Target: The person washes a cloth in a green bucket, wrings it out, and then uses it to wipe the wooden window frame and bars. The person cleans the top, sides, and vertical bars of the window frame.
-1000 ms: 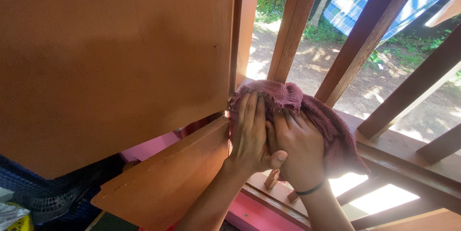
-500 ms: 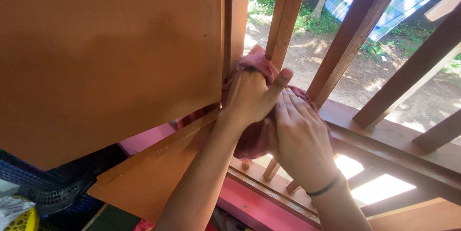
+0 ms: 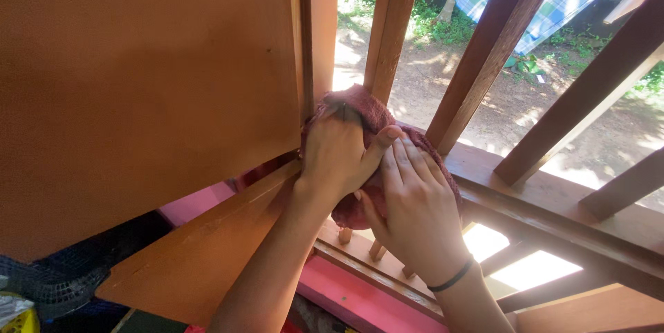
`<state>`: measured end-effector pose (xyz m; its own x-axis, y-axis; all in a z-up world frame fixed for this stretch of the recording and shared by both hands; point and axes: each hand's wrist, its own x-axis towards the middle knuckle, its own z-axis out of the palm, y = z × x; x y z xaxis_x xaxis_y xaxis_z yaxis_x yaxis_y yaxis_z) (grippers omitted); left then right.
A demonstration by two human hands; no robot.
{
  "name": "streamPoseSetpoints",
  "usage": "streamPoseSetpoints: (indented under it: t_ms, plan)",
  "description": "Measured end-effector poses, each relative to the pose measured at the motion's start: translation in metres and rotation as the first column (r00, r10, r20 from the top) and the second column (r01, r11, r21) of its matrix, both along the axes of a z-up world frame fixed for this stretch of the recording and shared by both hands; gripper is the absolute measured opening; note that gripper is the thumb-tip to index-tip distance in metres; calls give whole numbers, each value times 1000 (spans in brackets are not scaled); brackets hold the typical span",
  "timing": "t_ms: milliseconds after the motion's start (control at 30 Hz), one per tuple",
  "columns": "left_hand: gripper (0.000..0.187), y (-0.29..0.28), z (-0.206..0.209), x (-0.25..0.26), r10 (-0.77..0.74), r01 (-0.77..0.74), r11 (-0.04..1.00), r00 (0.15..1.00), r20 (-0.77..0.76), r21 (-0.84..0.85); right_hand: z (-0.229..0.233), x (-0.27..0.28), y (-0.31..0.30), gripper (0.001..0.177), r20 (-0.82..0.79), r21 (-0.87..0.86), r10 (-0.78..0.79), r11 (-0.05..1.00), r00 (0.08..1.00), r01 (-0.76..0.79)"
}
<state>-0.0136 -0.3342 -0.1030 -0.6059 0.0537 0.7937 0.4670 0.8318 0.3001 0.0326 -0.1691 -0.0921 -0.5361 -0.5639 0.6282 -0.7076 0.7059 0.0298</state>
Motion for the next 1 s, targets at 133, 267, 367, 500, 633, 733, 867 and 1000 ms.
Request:
streamPoseSetpoints:
  t_ms: [133, 267, 367, 500, 633, 733, 867, 1000]
  plan:
    - [78, 3, 18, -15, 40, -39, 999, 977, 210, -7, 6, -24, 0, 77, 77, 6, 4, 1000, 997, -4]
    - [74, 5, 17, -20, 148, -143, 989, 957, 250, -41, 4, -25, -5, 78, 25, 21, -12, 1000, 1000, 12]
    - [71, 10, 11, -8, 167, -163, 986, 959, 229, -38, 5, -17, -5, 78, -26, 2, -12, 1000, 1000, 12]
    - [41, 25, -3, 9, 76, -85, 991, 993, 89, 106, 2, -6, 1, 66, -98, 7, -52, 999, 994, 53]
    - [31, 56, -41, 32, 90, -51, 950, 989, -114, 307, -19, 14, 19, 61, -162, -47, -96, 995, 982, 89]
    - [35, 86, -55, 40, -53, 114, 932, 982, -181, 345, -36, 25, 30, 58, -103, -145, -289, 951, 952, 273]
    - [49, 107, -39, 39, -188, 234, 941, 962, -197, 246, -35, 24, 51, 80, -36, -204, -340, 923, 940, 327]
    - [62, 101, -4, 20, -195, 203, 969, 978, -73, 140, -9, 7, 63, 93, -14, -174, -280, 946, 960, 274]
